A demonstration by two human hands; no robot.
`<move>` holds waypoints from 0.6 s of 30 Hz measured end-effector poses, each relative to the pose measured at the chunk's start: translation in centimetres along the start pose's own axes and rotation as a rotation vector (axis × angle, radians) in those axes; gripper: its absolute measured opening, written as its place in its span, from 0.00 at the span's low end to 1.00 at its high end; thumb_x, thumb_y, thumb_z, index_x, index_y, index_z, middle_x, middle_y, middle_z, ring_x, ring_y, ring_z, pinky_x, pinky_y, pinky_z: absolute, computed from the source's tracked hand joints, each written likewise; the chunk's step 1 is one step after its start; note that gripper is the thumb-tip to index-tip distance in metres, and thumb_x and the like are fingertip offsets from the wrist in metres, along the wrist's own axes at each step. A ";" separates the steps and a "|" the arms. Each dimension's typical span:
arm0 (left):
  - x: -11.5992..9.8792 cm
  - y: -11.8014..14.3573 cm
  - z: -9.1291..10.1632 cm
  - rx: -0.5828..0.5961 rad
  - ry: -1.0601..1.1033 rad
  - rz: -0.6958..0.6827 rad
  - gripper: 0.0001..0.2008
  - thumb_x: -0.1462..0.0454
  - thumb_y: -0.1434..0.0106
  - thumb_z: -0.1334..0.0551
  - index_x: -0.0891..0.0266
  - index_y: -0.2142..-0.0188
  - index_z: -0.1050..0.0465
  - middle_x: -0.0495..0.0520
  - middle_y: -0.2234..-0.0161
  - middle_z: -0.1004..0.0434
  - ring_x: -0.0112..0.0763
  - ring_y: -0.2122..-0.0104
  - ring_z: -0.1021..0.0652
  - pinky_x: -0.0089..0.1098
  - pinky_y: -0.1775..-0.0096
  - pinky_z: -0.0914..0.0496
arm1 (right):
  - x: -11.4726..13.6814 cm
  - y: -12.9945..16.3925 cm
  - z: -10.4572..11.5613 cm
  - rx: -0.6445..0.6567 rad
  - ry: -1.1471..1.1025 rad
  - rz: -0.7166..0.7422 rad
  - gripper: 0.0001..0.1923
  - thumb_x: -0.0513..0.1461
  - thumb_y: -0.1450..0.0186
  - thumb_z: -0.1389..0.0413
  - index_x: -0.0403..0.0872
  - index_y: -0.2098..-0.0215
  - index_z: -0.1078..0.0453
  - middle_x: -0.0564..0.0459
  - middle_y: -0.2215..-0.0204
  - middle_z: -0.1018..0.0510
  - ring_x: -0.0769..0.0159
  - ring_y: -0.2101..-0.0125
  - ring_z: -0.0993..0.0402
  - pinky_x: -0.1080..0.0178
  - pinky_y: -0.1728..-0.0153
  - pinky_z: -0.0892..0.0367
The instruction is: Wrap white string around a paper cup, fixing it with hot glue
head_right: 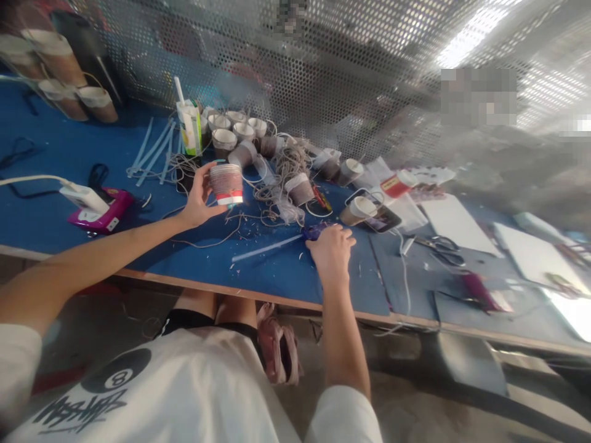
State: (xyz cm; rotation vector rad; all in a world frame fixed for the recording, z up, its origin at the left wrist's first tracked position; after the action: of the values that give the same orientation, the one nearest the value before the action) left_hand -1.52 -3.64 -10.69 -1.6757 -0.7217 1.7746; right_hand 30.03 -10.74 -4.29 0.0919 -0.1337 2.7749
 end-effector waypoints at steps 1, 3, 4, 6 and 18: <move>-0.1 -0.1 0.1 -0.008 -0.002 -0.004 0.48 0.43 0.49 0.28 0.47 0.35 0.49 0.59 0.41 0.41 0.48 0.40 0.32 0.46 0.42 0.29 | 1.0 0.6 0.7 -0.061 -0.045 0.088 0.28 0.42 0.44 0.34 0.33 0.52 0.34 0.23 0.52 0.28 0.33 0.47 0.32 0.39 0.49 0.36; -0.3 -0.3 0.3 -0.019 0.002 -0.018 0.48 0.42 0.49 0.28 0.47 0.35 0.49 0.59 0.40 0.41 0.49 0.39 0.33 0.46 0.42 0.30 | 3.6 2.1 1.9 -0.173 -0.215 0.295 0.19 0.45 0.39 0.37 0.41 0.57 0.33 0.32 0.54 0.26 0.41 0.48 0.31 0.40 0.46 0.38; -0.4 -0.4 0.4 -0.023 0.006 -0.027 0.49 0.42 0.50 0.28 0.47 0.35 0.49 0.59 0.40 0.41 0.49 0.39 0.33 0.47 0.42 0.30 | 5.2 2.9 2.3 -0.201 -0.338 0.406 0.15 0.46 0.37 0.40 0.45 0.60 0.34 0.37 0.56 0.24 0.45 0.49 0.31 0.42 0.46 0.37; -0.7 -0.5 0.6 -0.029 0.003 -0.045 0.49 0.42 0.50 0.28 0.46 0.35 0.49 0.59 0.40 0.42 0.49 0.38 0.34 0.48 0.41 0.30 | 8.5 4.3 1.8 -0.115 -0.607 0.632 0.10 0.46 0.35 0.42 0.50 0.64 0.36 0.44 0.60 0.23 0.52 0.52 0.29 0.47 0.48 0.33; -1.8 -0.6 1.0 -0.031 -0.036 -0.063 0.47 0.45 0.48 0.28 0.48 0.36 0.49 0.59 0.41 0.41 0.47 0.40 0.32 0.46 0.42 0.30 | 16.4 3.6 -3.2 0.786 -1.354 0.834 0.27 0.53 0.44 0.33 0.50 0.74 0.45 0.62 0.81 0.32 0.69 0.77 0.26 0.61 0.67 0.27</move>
State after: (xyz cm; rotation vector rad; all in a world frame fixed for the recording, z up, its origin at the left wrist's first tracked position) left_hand -2.39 -4.51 -8.96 -1.6270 -0.8131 1.7623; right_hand 13.31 -8.06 -6.49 2.5031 0.7324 2.6472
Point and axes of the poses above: each hand's wrist, its own y-axis away from the middle knuckle, its own z-axis out of the back of the hand, x = y × z, the point moved 7 cm from there along -y, towards the middle knuckle
